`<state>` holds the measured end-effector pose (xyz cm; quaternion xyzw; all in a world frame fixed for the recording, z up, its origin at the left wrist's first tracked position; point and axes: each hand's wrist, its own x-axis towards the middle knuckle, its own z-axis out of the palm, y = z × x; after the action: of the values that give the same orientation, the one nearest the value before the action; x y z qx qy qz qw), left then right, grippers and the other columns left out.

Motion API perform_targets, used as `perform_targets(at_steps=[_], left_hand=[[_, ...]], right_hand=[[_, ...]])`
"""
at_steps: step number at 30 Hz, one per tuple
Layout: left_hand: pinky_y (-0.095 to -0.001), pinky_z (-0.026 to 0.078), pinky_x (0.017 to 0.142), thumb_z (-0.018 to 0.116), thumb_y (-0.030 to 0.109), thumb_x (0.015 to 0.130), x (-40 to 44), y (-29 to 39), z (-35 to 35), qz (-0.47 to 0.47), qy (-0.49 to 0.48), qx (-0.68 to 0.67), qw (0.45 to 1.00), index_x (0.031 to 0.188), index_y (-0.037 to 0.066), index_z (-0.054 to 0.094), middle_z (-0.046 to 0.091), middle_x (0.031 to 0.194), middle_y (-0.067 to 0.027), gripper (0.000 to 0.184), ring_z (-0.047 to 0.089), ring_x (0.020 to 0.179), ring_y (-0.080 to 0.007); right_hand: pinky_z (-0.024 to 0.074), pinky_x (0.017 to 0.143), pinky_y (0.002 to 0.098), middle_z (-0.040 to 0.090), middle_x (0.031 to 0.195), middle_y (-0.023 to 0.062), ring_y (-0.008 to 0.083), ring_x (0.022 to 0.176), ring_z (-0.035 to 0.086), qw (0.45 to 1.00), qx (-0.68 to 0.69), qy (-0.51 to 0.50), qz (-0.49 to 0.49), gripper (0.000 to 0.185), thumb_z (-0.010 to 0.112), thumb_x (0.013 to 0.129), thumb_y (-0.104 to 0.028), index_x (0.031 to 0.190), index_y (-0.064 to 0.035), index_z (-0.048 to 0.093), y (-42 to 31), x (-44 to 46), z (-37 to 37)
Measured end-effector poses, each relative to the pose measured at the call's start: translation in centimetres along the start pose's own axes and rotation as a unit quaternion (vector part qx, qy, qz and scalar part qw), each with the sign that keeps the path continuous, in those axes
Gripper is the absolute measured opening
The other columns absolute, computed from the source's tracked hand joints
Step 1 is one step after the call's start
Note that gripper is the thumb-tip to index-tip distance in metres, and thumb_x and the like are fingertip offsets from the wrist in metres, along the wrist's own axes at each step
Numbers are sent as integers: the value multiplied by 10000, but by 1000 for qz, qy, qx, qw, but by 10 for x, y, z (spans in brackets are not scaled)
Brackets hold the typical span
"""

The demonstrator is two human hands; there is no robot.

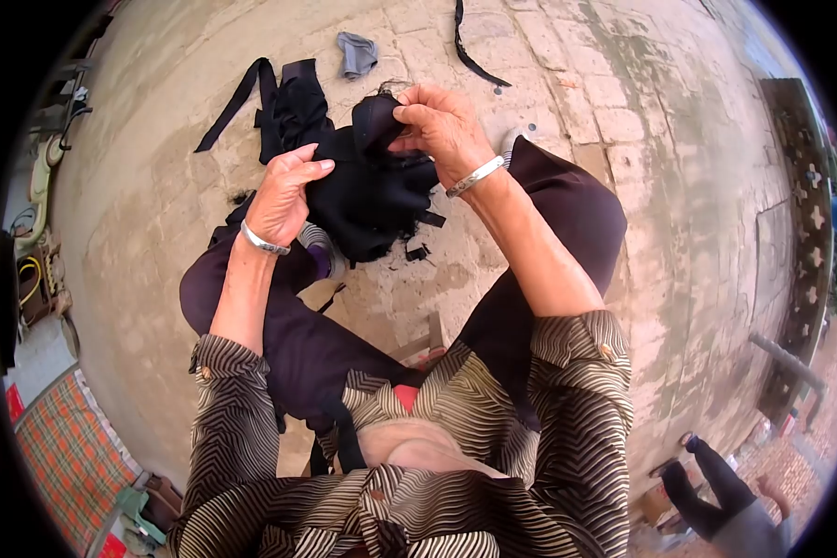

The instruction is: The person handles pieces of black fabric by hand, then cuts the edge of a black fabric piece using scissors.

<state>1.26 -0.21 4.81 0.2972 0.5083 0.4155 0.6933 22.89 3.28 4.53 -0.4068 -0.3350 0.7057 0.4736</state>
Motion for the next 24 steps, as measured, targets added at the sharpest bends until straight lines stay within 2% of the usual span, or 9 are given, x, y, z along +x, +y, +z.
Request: perform_targets(at_steps=[2, 6, 8, 9, 10, 12, 14, 17, 24], left_hand=[[-239, 360, 977, 691, 89, 832, 1, -3, -4, 22, -18, 27, 999, 1038, -31, 619, 646, 1014, -28, 249, 578, 911, -98], [-271, 432, 871, 694, 95, 826, 18, -17, -18, 32, -95, 127, 987, 1031, -29, 617, 633, 1026, -53, 253, 590, 892, -139], [-294, 470, 774, 704, 95, 808, 13, -24, -3, 285, 73, 420, 859, 1026, -21, 607, 618, 989, -76, 265, 597, 856, -165], [-309, 479, 757, 703, 65, 787, 11, -26, 4, 377, 117, 483, 782, 994, -15, 603, 594, 953, -113, 244, 596, 845, -176], [-298, 486, 716, 712, 73, 794, 5, -25, 11, 411, 118, 495, 756, 926, -14, 603, 615, 888, -112, 193, 610, 784, -172], [-292, 491, 646, 726, 103, 801, -7, -30, 23, 315, 61, 421, 848, 885, -18, 606, 628, 783, -98, 190, 620, 693, -172], [-291, 497, 613, 740, 135, 805, -3, -41, 24, 327, 47, 454, 827, 868, -23, 607, 632, 733, -95, 216, 625, 646, -169], [-363, 480, 577, 755, 188, 775, 4, -46, 28, 321, 44, 408, 854, 840, -14, 569, 597, 714, -129, 282, 598, 621, -274], [-419, 473, 606, 677, 64, 753, 18, -50, 27, 365, 54, 464, 805, 855, -28, 543, 590, 780, -185, 192, 596, 690, -365]], right_hand=[[494, 552, 234, 581, 759, 21, 105, 610, 569, 996, -83, 8, -4, 99, 593, 863, -105, 898, -13, 599, -1, 0, 3], [407, 403, 236, 564, 664, 28, 102, 443, 481, 984, -180, 0, -14, 131, 572, 874, -117, 918, 5, 589, -16, -12, 16], [394, 387, 239, 558, 650, 31, 100, 441, 478, 987, -160, 7, -4, 129, 570, 873, -111, 915, 11, 580, -18, -12, 21], [380, 371, 241, 551, 637, 35, 98, 439, 475, 990, -141, 13, 4, 128, 568, 872, -105, 913, 17, 571, -18, -11, 23], [380, 371, 241, 551, 637, 35, 98, 439, 475, 990, -141, 14, 4, 128, 568, 872, -105, 913, 17, 571, -17, -9, 23], [367, 361, 233, 548, 635, 34, 93, 442, 477, 997, -74, 6, 8, 113, 558, 871, -89, 911, 17, 552, -15, -5, 22], [358, 369, 218, 528, 644, 5, 72, 455, 463, 996, -91, -3, 16, 100, 560, 883, -106, 920, -13, 552, -17, -6, 22], [347, 378, 201, 510, 659, -24, 50, 470, 448, 993, -106, -32, 30, 80, 560, 894, -115, 929, -46, 544, -18, -9, 23], [343, 387, 200, 521, 666, -21, 45, 475, 452, 992, -103, -71, 34, 52, 556, 885, -77, 913, -53, 519, -20, -8, 22]])
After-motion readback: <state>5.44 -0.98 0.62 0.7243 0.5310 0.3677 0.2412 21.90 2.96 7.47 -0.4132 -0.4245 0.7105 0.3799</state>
